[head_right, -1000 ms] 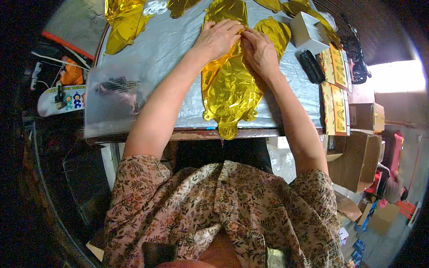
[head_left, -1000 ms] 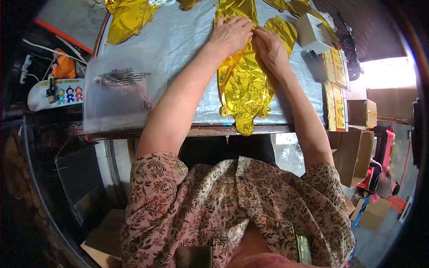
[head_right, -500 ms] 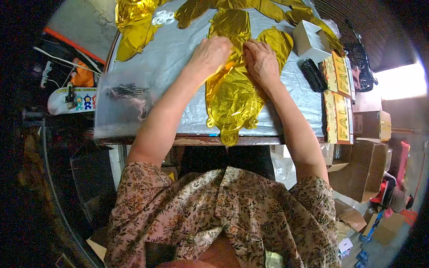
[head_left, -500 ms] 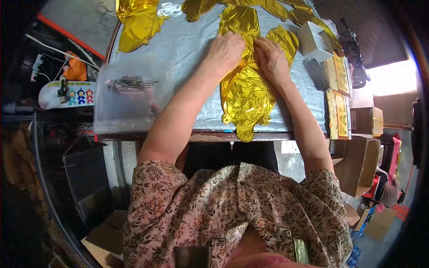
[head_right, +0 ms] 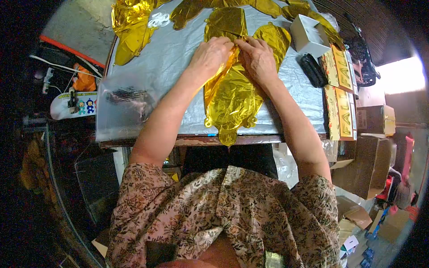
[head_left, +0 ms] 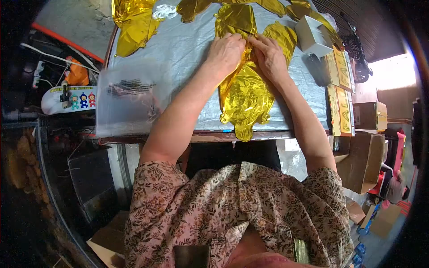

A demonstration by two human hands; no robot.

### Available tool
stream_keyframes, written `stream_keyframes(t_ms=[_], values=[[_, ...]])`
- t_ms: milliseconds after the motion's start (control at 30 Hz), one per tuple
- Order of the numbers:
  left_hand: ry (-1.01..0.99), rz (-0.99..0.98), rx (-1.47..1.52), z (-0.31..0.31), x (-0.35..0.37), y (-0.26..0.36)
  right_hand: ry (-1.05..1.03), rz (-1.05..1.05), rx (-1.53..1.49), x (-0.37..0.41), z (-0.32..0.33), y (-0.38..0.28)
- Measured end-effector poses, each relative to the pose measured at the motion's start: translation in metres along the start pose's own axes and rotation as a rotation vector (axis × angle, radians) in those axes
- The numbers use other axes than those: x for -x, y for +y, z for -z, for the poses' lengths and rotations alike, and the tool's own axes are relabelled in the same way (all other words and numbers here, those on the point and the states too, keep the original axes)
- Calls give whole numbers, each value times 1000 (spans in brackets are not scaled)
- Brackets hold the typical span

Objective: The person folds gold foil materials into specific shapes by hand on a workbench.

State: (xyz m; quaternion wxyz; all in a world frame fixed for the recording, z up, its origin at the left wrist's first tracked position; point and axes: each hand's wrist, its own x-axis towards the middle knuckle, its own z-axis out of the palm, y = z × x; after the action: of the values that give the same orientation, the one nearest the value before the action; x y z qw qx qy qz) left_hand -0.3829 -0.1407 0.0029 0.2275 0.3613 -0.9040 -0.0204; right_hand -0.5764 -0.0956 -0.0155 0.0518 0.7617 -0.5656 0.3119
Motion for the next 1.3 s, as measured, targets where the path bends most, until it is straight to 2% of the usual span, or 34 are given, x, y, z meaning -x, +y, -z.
stream_keyframes(t_ms=[100, 167, 300, 367, 467, 633, 800, 900, 1067, 1300], values=[[26, -9, 35, -3, -2, -3, 16, 22, 11, 0, 0, 0], [61, -22, 136, -7, -5, -8, -44, -30, -4, -1, 7, -7], [35, -24, 145, -3, -11, -17, -38, -17, -2, -1, 3, -4], [264, -138, 244, -8, -22, -24, -27, -7, 32, 0, 4, -5], [251, -154, 288, -18, -43, -42, -15, 4, 11, 0, 3, -4], [196, -44, 337, -33, -39, -41, 12, 7, 31, 1, -1, -2], [240, -80, 197, -46, -37, -45, -28, -28, 34, 1, 3, -7], [225, -79, 160, -47, -35, -43, 52, -21, 40, 2, -1, -5], [193, -66, 141, -51, -35, -43, 72, -42, 193, 5, 1, -8], [227, -98, 85, -45, -33, -40, 104, 10, 136, 5, 5, 1]])
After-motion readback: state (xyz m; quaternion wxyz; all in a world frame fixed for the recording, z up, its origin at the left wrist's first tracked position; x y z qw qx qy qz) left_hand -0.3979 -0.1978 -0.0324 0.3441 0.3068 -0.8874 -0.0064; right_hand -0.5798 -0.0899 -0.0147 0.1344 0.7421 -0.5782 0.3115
